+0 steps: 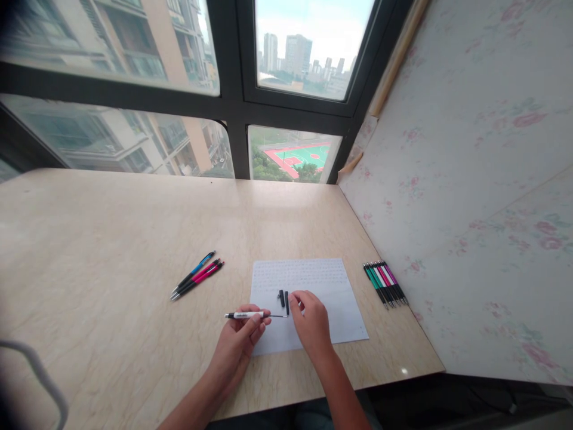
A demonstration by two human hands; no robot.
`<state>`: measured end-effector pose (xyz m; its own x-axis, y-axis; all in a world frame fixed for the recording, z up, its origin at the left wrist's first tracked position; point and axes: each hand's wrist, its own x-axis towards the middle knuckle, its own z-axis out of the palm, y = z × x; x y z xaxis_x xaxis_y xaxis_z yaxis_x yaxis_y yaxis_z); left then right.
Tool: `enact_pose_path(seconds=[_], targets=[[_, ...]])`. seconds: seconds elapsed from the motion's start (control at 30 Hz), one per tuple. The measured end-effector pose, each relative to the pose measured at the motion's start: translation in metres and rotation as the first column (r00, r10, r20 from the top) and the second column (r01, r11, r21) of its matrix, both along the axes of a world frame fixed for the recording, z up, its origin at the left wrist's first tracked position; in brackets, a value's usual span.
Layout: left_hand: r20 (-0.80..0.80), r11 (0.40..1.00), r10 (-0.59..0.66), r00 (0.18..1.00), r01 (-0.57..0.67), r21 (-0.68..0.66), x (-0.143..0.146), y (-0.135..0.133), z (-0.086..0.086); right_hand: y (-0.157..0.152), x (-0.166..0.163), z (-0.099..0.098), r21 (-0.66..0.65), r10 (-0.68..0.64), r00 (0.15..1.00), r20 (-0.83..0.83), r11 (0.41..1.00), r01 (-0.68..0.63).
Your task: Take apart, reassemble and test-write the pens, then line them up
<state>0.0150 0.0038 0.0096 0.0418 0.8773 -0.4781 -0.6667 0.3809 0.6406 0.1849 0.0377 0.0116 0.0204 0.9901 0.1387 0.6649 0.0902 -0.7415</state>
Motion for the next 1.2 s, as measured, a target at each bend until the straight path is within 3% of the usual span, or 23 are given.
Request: enact_pose_path(seconds=[0.1, 0.17, 0.43, 0.6, 0.8, 0.97, 1.2], targets=[[-0.003, 1.0, -0.023, 1.0, 0.023, 0.009, 0.0, 0.0, 0.002, -0.007, -0.002, 0.017, -0.097, 0.203, 0.961, -0.189, 0.97, -0.224], [-0.002, 1.0, -0.027, 1.0, 0.027, 0.01, 0.001, 0.0, 0.004, -0.011, -0.003, 0.026, -0.111, 0.302, 0.933, -0.198, 0.938, -0.327], [-0.042, 0.996, -0.09, 0.995, 0.091, 0.01, 0.001, -0.001, 0.003, -0.016, 0.008, 0.035, -0.1, 0.386, 0.922, -0.032, 0.917, -0.387], [-0.09, 0.994, -0.104, 0.99, 0.106, 0.018, 0.001, -0.001, 0.003, -0.017, 0.033, 0.044, -0.206, 0.412, 0.911, -0.031, 0.889, -0.409], [-0.099, 0.999, -0.004, 0.995, 0.008, 0.037, -0.001, 0.001, 0.004, -0.016, 0.066, 0.03, -0.251, 0.226, 0.973, 0.04, 0.945, -0.209], [-0.103, 0.997, -0.036, 0.994, 0.043, 0.058, 0.0, -0.001, 0.001, -0.015, 0.057, 0.003, -0.206, -0.019, 0.993, 0.119, 0.978, 0.043], [-0.123, 0.998, -0.041, 0.992, 0.047, 0.048, 0.002, -0.001, 0.001, -0.014, 0.034, -0.01, -0.1, -0.047, 0.979, 0.2, 0.993, 0.068]])
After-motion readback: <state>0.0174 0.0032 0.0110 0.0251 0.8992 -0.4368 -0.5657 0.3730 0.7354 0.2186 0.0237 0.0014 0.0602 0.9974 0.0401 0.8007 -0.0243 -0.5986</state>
